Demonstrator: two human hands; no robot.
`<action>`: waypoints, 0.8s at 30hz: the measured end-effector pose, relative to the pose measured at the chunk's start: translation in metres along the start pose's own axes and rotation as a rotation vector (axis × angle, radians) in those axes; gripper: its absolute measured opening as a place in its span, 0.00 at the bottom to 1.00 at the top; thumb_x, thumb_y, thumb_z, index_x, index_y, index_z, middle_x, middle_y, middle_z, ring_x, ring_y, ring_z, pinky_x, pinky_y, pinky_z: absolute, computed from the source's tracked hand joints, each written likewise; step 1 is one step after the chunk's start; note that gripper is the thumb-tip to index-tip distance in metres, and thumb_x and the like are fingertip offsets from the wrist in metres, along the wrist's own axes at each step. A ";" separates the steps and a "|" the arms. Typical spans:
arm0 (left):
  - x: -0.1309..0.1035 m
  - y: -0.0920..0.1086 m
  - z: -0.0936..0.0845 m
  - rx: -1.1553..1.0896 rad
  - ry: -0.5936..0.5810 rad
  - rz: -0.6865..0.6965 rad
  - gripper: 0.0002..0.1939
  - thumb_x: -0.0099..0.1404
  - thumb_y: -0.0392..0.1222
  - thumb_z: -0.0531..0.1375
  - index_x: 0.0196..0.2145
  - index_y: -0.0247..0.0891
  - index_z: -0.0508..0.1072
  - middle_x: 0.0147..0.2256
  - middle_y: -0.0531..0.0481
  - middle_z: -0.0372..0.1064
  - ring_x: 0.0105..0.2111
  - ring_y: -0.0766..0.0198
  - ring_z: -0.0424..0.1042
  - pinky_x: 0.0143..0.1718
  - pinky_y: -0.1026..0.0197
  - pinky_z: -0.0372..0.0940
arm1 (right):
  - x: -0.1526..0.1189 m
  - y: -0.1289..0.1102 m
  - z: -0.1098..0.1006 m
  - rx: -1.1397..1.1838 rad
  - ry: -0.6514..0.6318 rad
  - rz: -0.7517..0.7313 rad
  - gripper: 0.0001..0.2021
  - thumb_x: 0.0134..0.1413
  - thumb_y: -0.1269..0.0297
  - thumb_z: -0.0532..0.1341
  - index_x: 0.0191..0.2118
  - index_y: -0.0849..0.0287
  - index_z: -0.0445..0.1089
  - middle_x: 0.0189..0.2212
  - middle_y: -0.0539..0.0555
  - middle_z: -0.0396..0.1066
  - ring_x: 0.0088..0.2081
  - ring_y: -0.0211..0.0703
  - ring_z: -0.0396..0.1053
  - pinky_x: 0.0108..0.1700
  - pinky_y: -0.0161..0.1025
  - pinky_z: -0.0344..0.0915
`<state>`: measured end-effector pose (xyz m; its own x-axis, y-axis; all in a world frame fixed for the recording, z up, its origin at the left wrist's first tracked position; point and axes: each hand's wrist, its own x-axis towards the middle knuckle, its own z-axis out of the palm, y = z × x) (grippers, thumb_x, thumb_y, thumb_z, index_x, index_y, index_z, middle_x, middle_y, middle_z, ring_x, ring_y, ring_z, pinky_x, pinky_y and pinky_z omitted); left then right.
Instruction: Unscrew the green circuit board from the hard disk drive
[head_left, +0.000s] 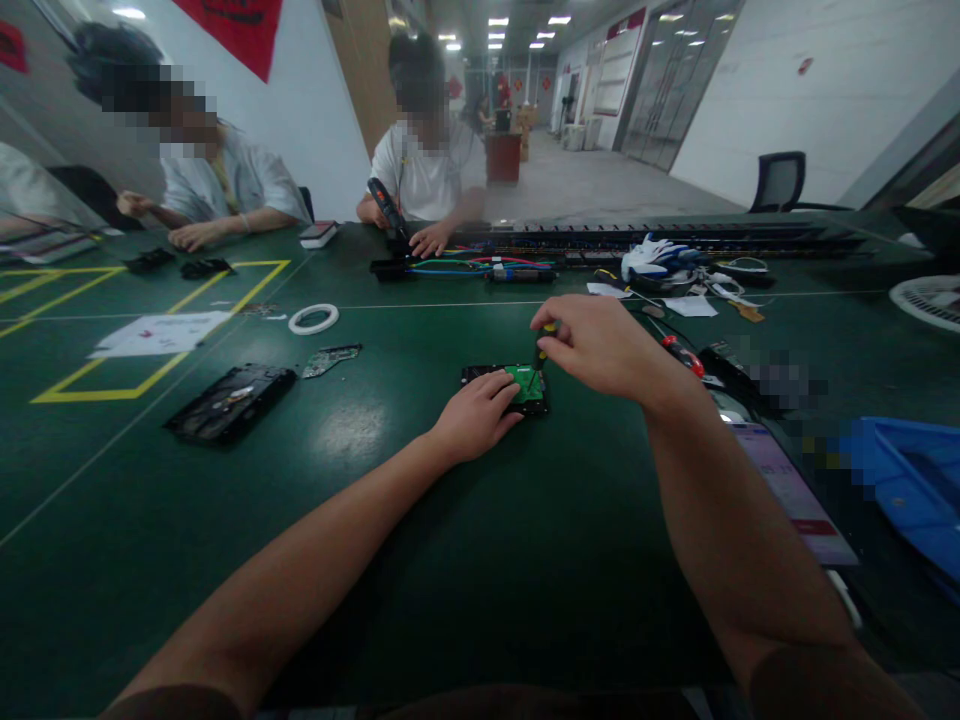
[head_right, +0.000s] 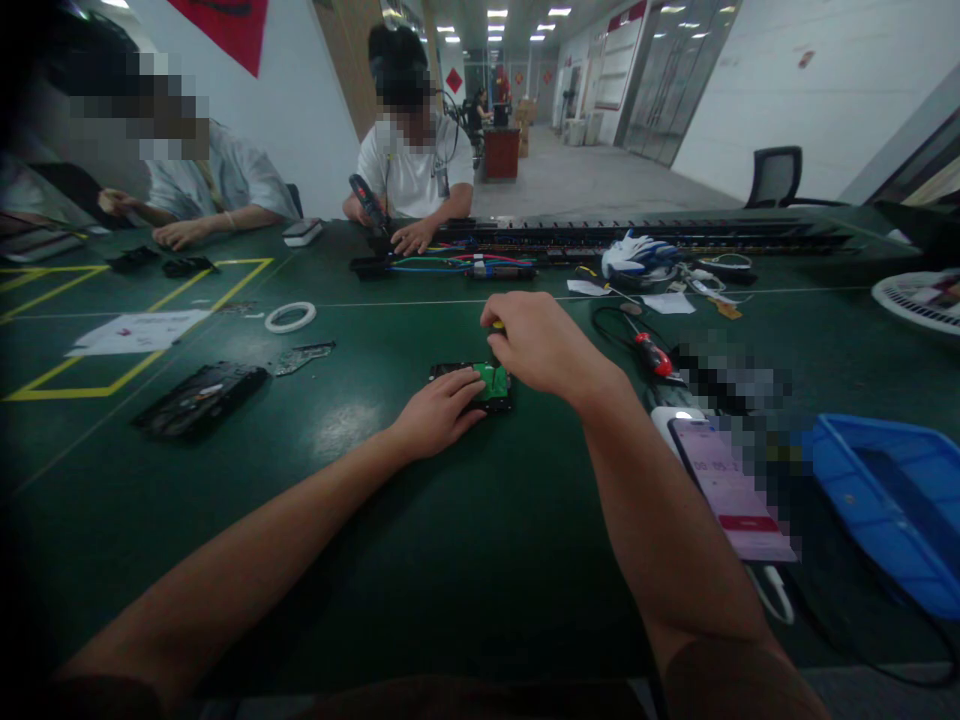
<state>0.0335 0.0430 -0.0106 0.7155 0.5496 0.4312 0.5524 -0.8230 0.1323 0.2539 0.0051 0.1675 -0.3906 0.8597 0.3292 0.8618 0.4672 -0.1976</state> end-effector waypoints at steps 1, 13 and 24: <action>0.000 0.000 0.000 0.002 -0.002 0.000 0.22 0.79 0.49 0.60 0.64 0.37 0.72 0.66 0.36 0.69 0.68 0.44 0.68 0.70 0.39 0.65 | 0.000 0.000 0.000 -0.007 0.002 0.004 0.13 0.65 0.68 0.62 0.50 0.61 0.81 0.43 0.58 0.82 0.40 0.49 0.75 0.47 0.43 0.64; 0.000 -0.001 0.000 0.007 0.000 0.004 0.22 0.79 0.49 0.61 0.64 0.36 0.72 0.66 0.35 0.69 0.68 0.43 0.68 0.71 0.39 0.64 | 0.001 0.003 0.001 0.030 0.021 -0.016 0.13 0.67 0.68 0.62 0.52 0.58 0.80 0.48 0.58 0.83 0.44 0.51 0.78 0.50 0.45 0.66; 0.000 0.001 0.000 -0.001 0.006 -0.002 0.22 0.78 0.48 0.62 0.64 0.35 0.73 0.65 0.35 0.70 0.68 0.43 0.68 0.71 0.40 0.64 | 0.004 0.003 0.001 -0.024 -0.003 -0.042 0.12 0.70 0.65 0.61 0.45 0.61 0.83 0.41 0.59 0.82 0.42 0.50 0.75 0.47 0.43 0.63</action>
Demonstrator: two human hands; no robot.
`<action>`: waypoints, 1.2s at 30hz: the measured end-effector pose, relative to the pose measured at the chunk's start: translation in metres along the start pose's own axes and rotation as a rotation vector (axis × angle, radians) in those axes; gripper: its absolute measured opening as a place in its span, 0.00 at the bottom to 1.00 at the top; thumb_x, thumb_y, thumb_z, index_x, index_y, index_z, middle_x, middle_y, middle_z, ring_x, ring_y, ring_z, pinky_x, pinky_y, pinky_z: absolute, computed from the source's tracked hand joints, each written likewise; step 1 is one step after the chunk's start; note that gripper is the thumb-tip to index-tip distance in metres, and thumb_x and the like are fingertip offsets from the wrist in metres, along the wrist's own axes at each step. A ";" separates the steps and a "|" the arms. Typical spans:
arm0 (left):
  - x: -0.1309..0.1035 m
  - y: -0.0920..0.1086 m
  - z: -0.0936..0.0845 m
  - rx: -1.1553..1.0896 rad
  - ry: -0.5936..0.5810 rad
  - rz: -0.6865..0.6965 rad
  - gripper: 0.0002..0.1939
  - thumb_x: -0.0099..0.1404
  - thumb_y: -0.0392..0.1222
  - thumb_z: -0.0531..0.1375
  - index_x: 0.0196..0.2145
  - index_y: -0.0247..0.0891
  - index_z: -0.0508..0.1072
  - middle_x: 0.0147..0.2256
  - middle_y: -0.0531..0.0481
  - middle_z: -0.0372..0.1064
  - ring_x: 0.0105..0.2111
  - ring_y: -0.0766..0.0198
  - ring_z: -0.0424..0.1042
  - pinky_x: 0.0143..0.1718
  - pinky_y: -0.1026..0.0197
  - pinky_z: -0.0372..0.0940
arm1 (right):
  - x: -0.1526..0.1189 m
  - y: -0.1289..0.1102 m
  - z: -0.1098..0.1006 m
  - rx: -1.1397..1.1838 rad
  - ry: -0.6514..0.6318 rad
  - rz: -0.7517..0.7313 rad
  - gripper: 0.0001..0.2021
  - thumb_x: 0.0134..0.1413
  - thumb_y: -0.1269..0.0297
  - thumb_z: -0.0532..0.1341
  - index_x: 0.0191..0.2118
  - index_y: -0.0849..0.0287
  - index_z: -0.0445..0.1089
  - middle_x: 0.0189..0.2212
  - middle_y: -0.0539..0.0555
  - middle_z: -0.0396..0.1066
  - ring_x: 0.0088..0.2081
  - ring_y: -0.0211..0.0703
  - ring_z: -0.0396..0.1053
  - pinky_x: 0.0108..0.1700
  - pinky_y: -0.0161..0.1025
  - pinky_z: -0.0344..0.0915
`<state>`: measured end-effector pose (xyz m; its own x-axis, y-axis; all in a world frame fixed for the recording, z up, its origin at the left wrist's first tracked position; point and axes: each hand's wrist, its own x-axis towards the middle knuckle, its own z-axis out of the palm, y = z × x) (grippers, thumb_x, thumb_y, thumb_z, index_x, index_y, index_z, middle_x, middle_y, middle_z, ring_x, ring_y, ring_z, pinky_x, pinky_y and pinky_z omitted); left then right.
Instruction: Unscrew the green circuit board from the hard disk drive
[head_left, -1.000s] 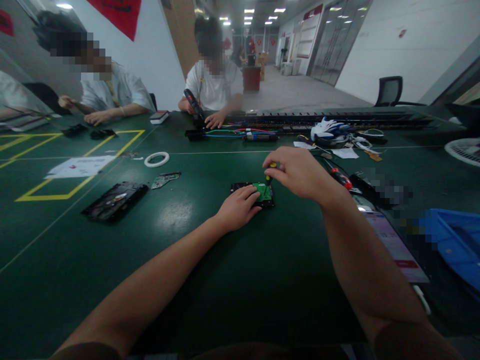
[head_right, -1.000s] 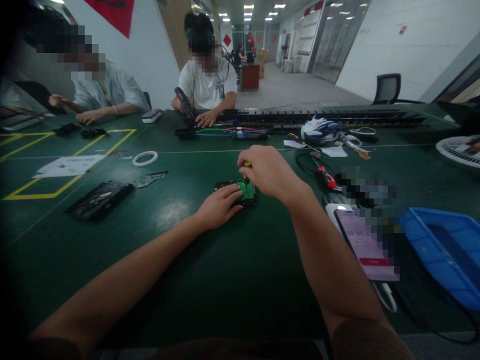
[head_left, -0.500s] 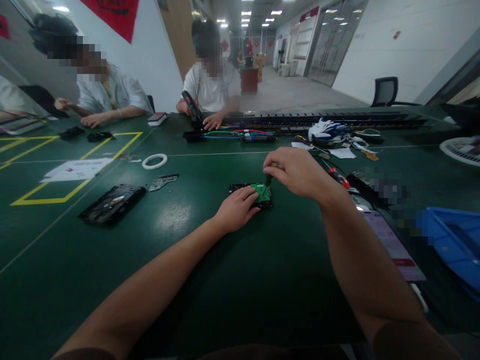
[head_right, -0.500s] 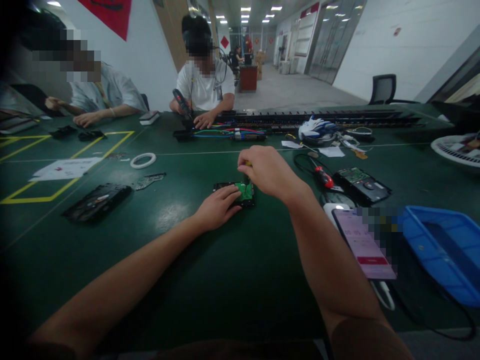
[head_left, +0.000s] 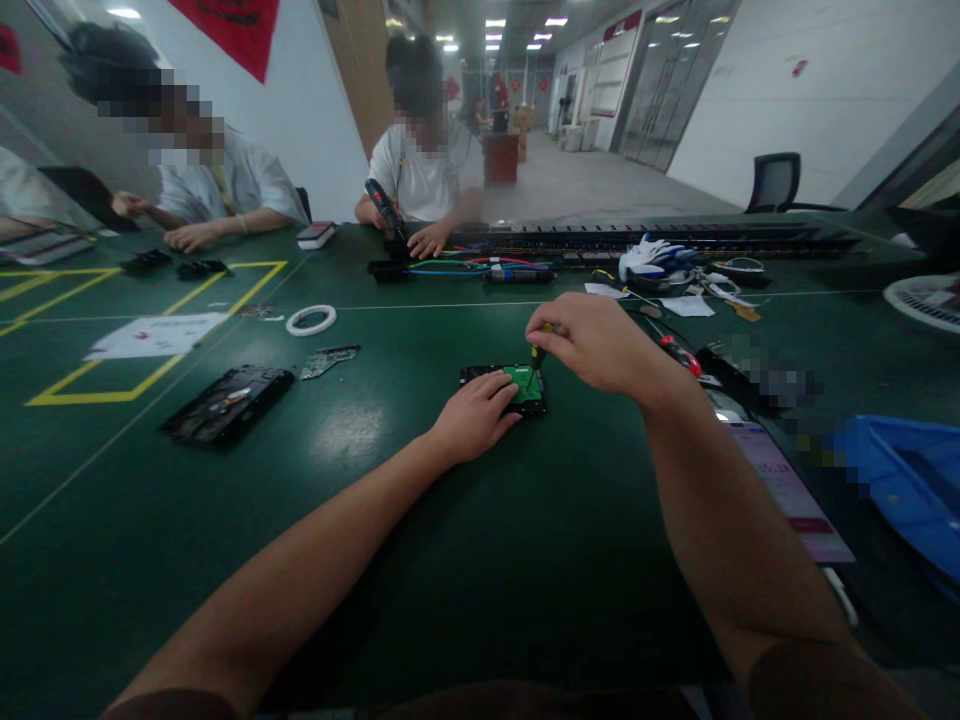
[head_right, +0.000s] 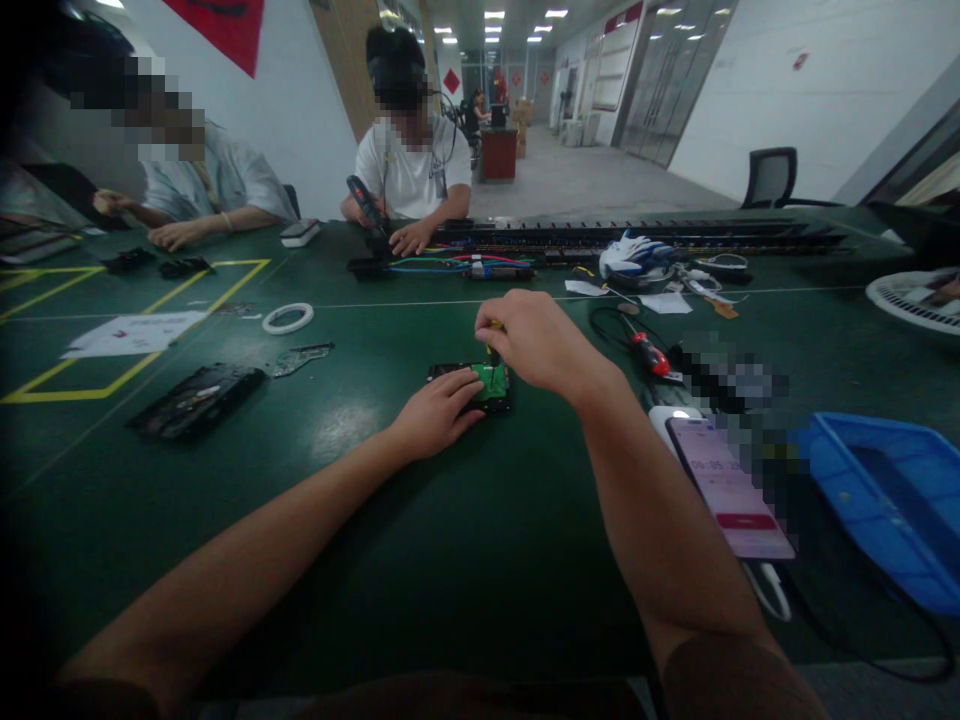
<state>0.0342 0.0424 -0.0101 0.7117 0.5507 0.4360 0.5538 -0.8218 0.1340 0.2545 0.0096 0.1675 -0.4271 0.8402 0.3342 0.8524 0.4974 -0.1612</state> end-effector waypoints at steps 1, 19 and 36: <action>0.000 0.000 0.000 -0.003 -0.001 -0.001 0.22 0.78 0.48 0.62 0.64 0.35 0.73 0.65 0.34 0.69 0.68 0.43 0.68 0.71 0.40 0.64 | 0.000 0.000 0.001 0.004 0.004 -0.005 0.11 0.69 0.65 0.62 0.45 0.61 0.83 0.42 0.60 0.82 0.43 0.50 0.75 0.47 0.43 0.63; 0.000 -0.002 0.001 0.019 0.005 0.018 0.23 0.79 0.50 0.60 0.64 0.35 0.72 0.66 0.35 0.69 0.68 0.43 0.68 0.71 0.40 0.64 | -0.001 0.001 0.003 0.048 0.010 -0.026 0.08 0.68 0.68 0.63 0.45 0.58 0.81 0.45 0.58 0.82 0.47 0.51 0.76 0.51 0.44 0.65; 0.000 -0.001 0.002 0.018 0.007 0.013 0.22 0.79 0.50 0.60 0.64 0.35 0.72 0.65 0.35 0.70 0.68 0.44 0.68 0.70 0.40 0.65 | -0.001 -0.001 0.003 0.003 0.005 0.017 0.08 0.68 0.66 0.64 0.47 0.59 0.80 0.42 0.59 0.81 0.44 0.52 0.76 0.48 0.45 0.65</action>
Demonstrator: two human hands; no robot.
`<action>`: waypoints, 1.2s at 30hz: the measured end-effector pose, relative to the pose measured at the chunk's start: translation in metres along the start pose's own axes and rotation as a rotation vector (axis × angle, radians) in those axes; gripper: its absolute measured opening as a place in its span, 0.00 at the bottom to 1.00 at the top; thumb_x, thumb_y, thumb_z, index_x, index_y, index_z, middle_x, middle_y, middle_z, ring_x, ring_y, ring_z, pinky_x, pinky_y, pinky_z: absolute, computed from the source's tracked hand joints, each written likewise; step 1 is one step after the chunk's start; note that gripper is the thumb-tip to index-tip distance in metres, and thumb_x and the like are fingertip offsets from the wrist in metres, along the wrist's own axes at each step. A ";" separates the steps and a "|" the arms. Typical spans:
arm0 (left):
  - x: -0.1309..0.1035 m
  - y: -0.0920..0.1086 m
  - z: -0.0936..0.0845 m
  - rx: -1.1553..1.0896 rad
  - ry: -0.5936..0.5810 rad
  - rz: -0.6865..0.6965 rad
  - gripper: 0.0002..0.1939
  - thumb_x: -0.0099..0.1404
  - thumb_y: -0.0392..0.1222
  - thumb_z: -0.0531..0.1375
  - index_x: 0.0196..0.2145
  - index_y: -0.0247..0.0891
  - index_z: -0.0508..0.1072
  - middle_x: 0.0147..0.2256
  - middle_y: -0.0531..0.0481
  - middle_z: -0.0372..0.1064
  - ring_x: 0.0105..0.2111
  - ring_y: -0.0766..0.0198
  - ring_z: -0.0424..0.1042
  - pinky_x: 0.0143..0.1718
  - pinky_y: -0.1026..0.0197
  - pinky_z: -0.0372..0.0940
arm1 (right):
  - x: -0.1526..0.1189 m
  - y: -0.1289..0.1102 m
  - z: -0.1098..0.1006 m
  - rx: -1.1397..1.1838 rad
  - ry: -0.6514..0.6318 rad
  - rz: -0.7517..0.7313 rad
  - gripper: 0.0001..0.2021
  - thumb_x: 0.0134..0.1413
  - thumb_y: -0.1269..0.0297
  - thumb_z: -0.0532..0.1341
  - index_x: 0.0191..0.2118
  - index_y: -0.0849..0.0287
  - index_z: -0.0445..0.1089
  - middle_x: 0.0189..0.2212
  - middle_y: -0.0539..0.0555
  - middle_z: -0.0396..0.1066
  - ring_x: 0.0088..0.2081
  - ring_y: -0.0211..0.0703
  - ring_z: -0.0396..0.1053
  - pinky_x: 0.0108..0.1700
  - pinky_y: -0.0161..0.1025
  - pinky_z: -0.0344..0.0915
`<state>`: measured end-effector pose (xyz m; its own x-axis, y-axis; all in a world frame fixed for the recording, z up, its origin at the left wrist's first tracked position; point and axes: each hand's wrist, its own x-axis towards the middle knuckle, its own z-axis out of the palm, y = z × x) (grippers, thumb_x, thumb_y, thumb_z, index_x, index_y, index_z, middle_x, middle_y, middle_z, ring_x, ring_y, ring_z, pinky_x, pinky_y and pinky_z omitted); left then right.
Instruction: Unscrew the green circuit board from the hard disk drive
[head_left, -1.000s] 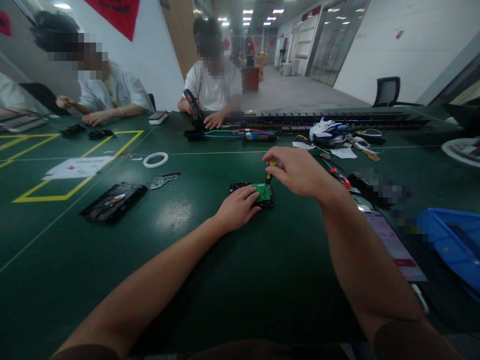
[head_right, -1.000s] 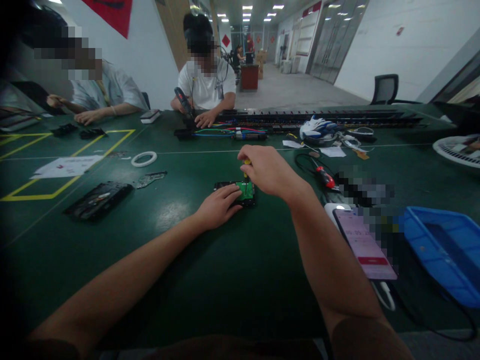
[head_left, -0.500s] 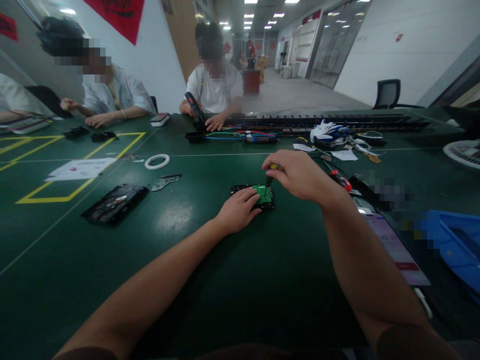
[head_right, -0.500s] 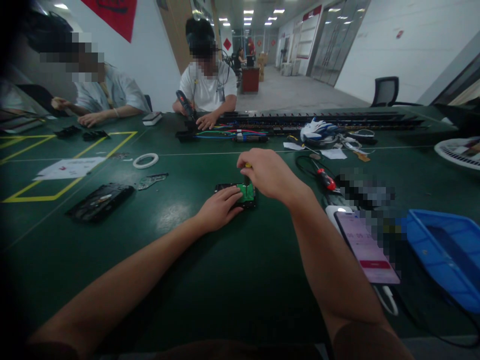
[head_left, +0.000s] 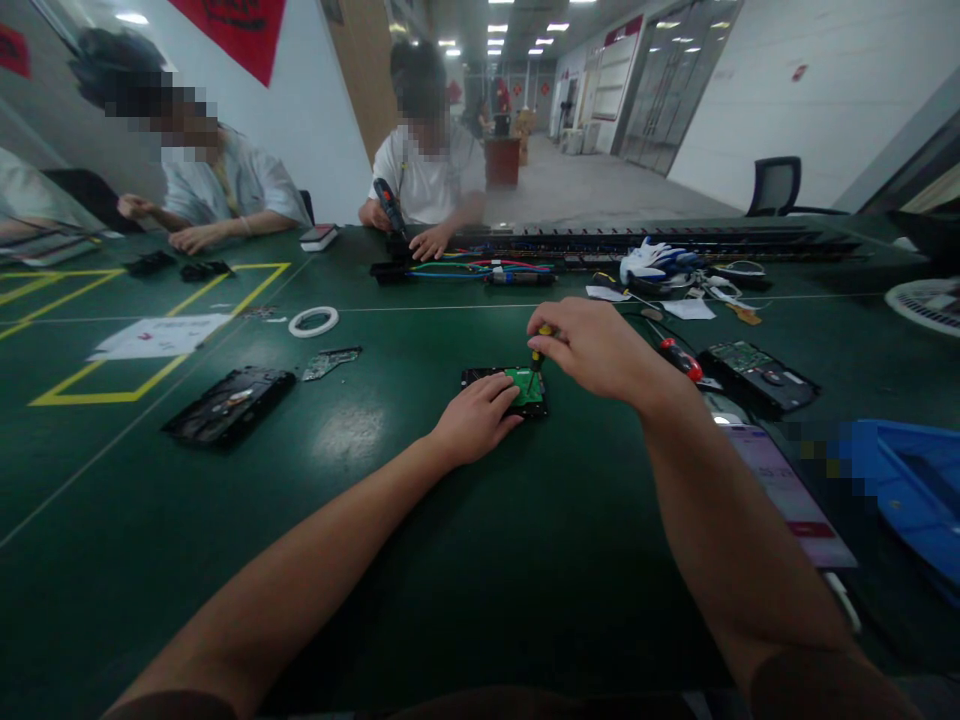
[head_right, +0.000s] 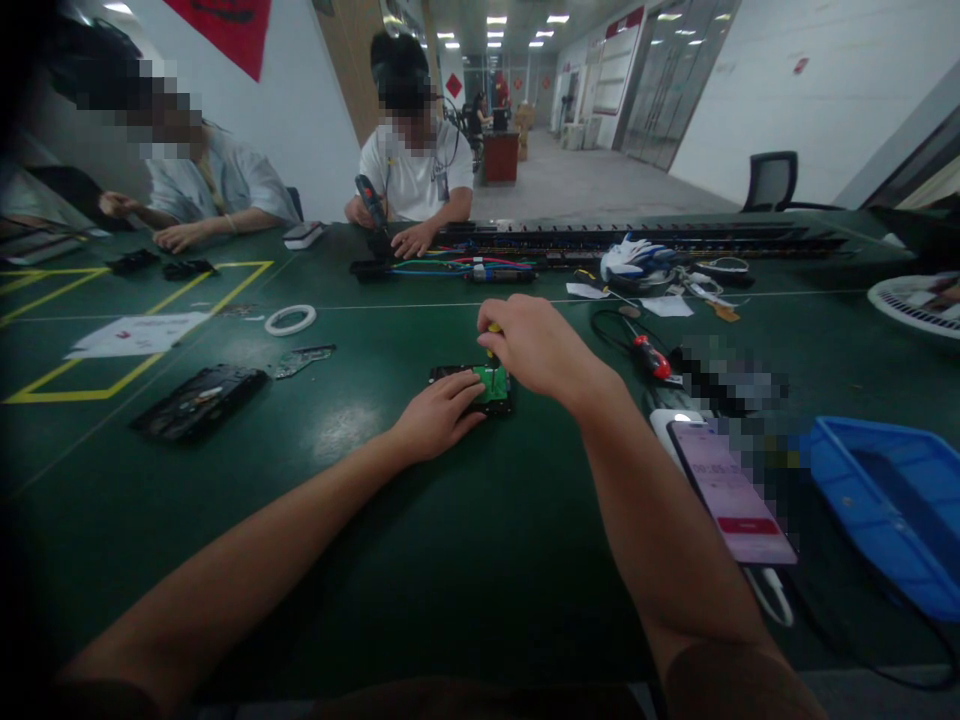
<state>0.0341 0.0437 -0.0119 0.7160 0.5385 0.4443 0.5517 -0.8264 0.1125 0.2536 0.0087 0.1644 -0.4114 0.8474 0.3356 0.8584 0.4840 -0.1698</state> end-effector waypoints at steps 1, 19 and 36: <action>0.000 0.000 0.000 -0.002 -0.003 -0.001 0.22 0.79 0.50 0.60 0.64 0.36 0.72 0.65 0.36 0.70 0.68 0.44 0.68 0.70 0.40 0.65 | 0.000 -0.001 0.000 -0.015 -0.003 0.008 0.07 0.69 0.64 0.64 0.45 0.59 0.80 0.41 0.59 0.81 0.43 0.52 0.75 0.47 0.45 0.64; 0.001 0.002 -0.003 -0.020 -0.013 -0.010 0.22 0.79 0.49 0.60 0.64 0.37 0.72 0.65 0.36 0.69 0.68 0.44 0.68 0.70 0.39 0.65 | 0.000 -0.006 0.000 0.003 -0.038 0.006 0.10 0.70 0.68 0.59 0.46 0.61 0.79 0.47 0.61 0.83 0.48 0.53 0.78 0.50 0.45 0.66; 0.002 0.002 -0.002 -0.008 -0.009 -0.004 0.22 0.80 0.50 0.59 0.64 0.36 0.72 0.65 0.35 0.70 0.68 0.44 0.68 0.70 0.39 0.64 | -0.001 -0.005 -0.004 -0.074 -0.089 0.009 0.11 0.72 0.59 0.63 0.45 0.58 0.82 0.42 0.58 0.83 0.44 0.52 0.77 0.46 0.44 0.63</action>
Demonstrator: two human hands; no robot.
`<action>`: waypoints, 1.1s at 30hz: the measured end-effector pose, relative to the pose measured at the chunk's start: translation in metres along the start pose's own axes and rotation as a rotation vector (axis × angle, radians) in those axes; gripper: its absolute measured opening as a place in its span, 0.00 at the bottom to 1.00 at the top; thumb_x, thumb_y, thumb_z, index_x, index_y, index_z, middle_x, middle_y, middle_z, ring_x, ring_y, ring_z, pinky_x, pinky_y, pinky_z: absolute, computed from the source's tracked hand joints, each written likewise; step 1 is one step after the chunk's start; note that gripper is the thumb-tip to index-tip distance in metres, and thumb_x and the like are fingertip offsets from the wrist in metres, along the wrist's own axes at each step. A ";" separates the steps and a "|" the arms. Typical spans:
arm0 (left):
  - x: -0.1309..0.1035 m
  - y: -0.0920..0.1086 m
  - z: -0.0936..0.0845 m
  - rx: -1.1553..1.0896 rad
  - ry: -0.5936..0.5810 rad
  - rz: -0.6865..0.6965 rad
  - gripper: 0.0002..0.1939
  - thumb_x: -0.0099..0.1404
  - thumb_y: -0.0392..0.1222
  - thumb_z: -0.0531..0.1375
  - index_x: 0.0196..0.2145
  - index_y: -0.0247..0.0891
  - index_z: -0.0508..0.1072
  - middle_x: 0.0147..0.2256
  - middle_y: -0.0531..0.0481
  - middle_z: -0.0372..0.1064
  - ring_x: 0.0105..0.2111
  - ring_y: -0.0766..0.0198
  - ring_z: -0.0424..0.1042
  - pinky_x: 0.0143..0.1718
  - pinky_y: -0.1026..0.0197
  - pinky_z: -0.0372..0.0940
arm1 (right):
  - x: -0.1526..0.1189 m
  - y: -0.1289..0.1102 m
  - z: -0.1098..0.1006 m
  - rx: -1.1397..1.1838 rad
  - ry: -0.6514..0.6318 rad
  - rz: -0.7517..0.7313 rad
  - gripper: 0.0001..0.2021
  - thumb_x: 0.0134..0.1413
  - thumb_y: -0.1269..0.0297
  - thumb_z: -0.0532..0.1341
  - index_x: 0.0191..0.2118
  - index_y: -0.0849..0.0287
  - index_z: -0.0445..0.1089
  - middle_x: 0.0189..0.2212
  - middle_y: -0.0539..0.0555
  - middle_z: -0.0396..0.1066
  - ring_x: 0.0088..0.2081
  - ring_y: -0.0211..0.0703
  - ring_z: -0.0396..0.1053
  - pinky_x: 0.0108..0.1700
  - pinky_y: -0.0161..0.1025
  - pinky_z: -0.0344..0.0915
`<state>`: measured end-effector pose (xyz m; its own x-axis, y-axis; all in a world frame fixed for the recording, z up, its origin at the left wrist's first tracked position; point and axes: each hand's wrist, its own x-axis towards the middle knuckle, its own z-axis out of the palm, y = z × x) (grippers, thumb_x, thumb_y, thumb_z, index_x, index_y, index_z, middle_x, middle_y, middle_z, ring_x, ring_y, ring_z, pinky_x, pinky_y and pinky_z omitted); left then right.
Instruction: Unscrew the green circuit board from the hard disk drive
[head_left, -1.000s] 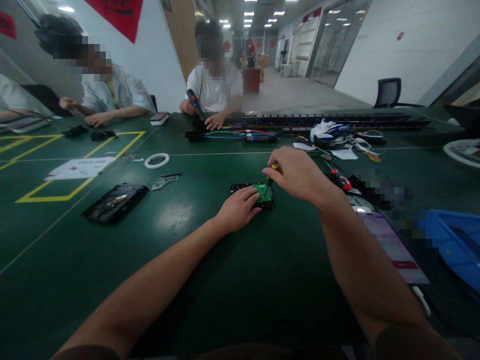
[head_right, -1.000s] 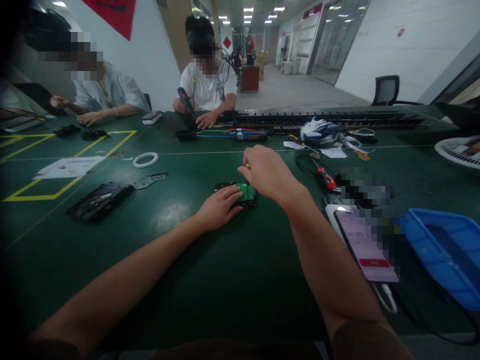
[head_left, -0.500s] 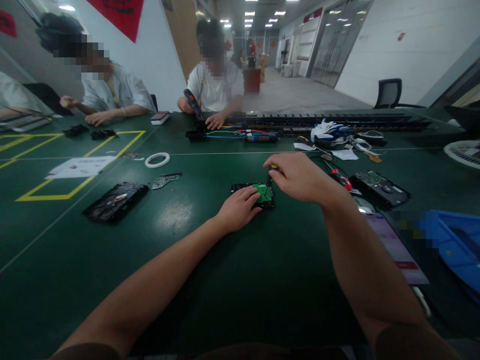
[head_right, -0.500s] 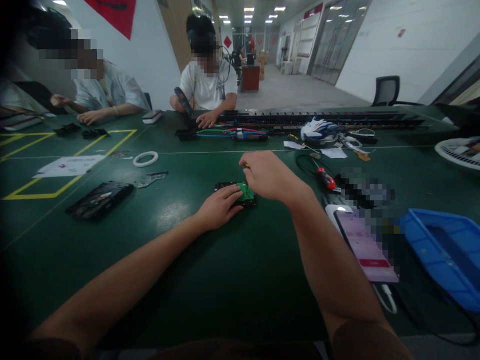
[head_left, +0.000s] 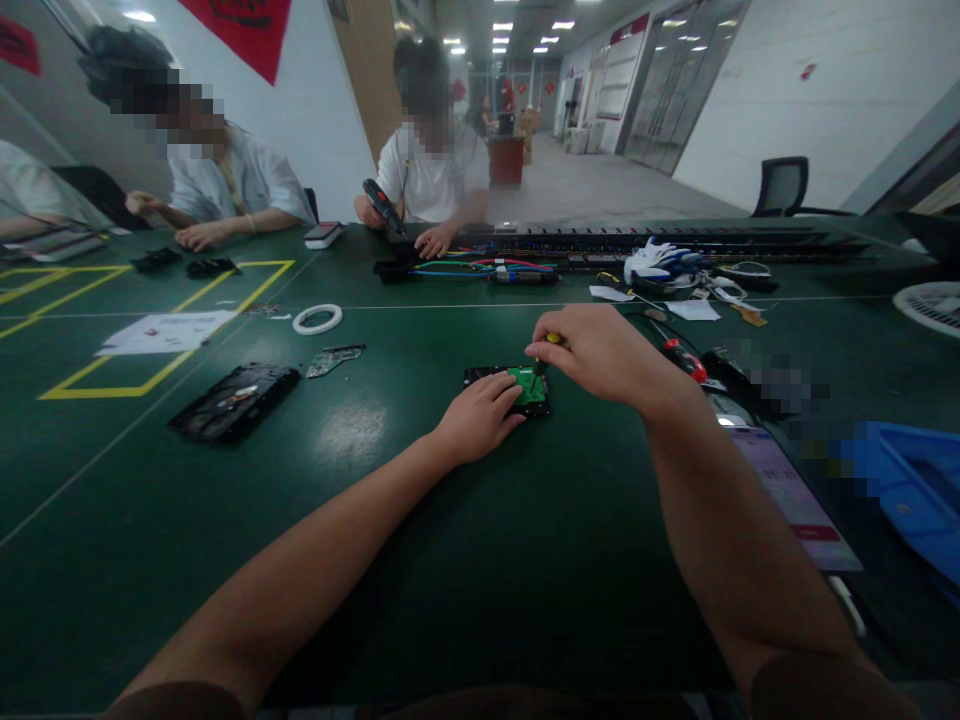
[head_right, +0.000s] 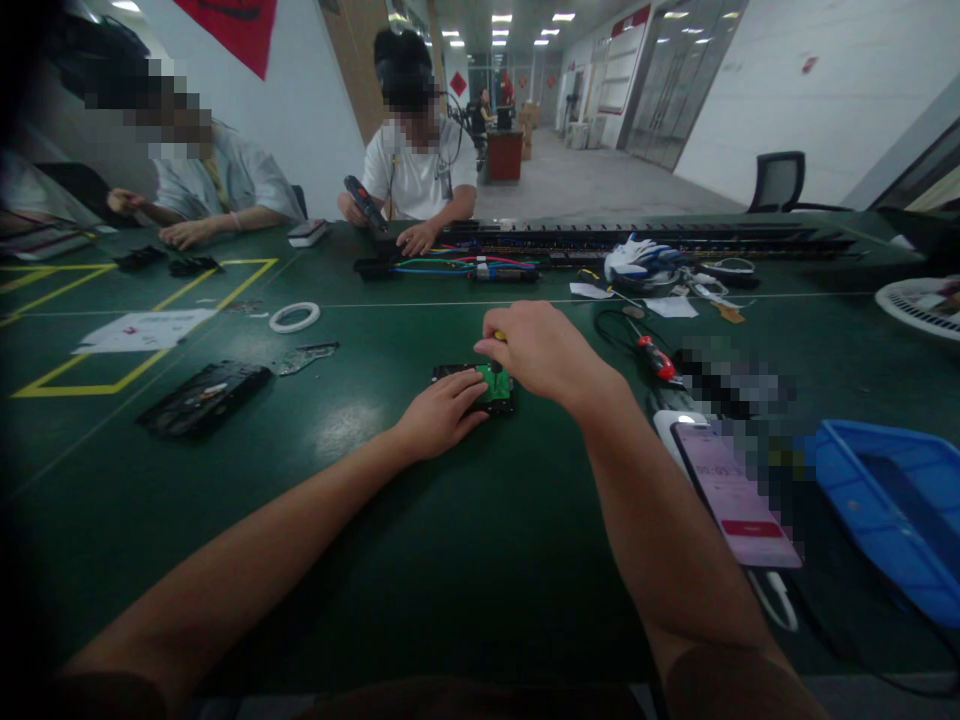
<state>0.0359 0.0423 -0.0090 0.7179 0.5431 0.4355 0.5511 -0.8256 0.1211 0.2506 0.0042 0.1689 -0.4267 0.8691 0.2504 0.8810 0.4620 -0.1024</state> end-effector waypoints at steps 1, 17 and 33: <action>0.000 0.000 0.000 0.001 -0.002 0.001 0.22 0.80 0.50 0.59 0.64 0.35 0.72 0.65 0.35 0.70 0.68 0.44 0.68 0.71 0.39 0.64 | 0.000 0.000 0.001 -0.017 0.008 0.008 0.11 0.72 0.60 0.63 0.44 0.59 0.82 0.42 0.59 0.83 0.45 0.53 0.77 0.46 0.45 0.63; 0.000 0.001 -0.001 -0.005 -0.007 -0.004 0.22 0.79 0.49 0.60 0.64 0.35 0.72 0.66 0.34 0.69 0.68 0.43 0.68 0.70 0.39 0.64 | -0.001 0.000 0.001 0.110 0.033 -0.038 0.10 0.67 0.69 0.61 0.46 0.61 0.80 0.45 0.60 0.83 0.45 0.52 0.78 0.50 0.44 0.66; -0.001 0.001 -0.001 -0.002 -0.006 -0.010 0.22 0.79 0.50 0.60 0.64 0.35 0.72 0.65 0.35 0.69 0.68 0.43 0.68 0.70 0.39 0.65 | 0.000 -0.001 -0.002 -0.010 0.008 0.044 0.10 0.70 0.60 0.66 0.43 0.60 0.82 0.41 0.60 0.84 0.44 0.54 0.79 0.45 0.45 0.65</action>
<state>0.0353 0.0413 -0.0084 0.7153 0.5519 0.4288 0.5570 -0.8207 0.1271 0.2504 0.0032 0.1705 -0.3859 0.8870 0.2537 0.9009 0.4216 -0.1035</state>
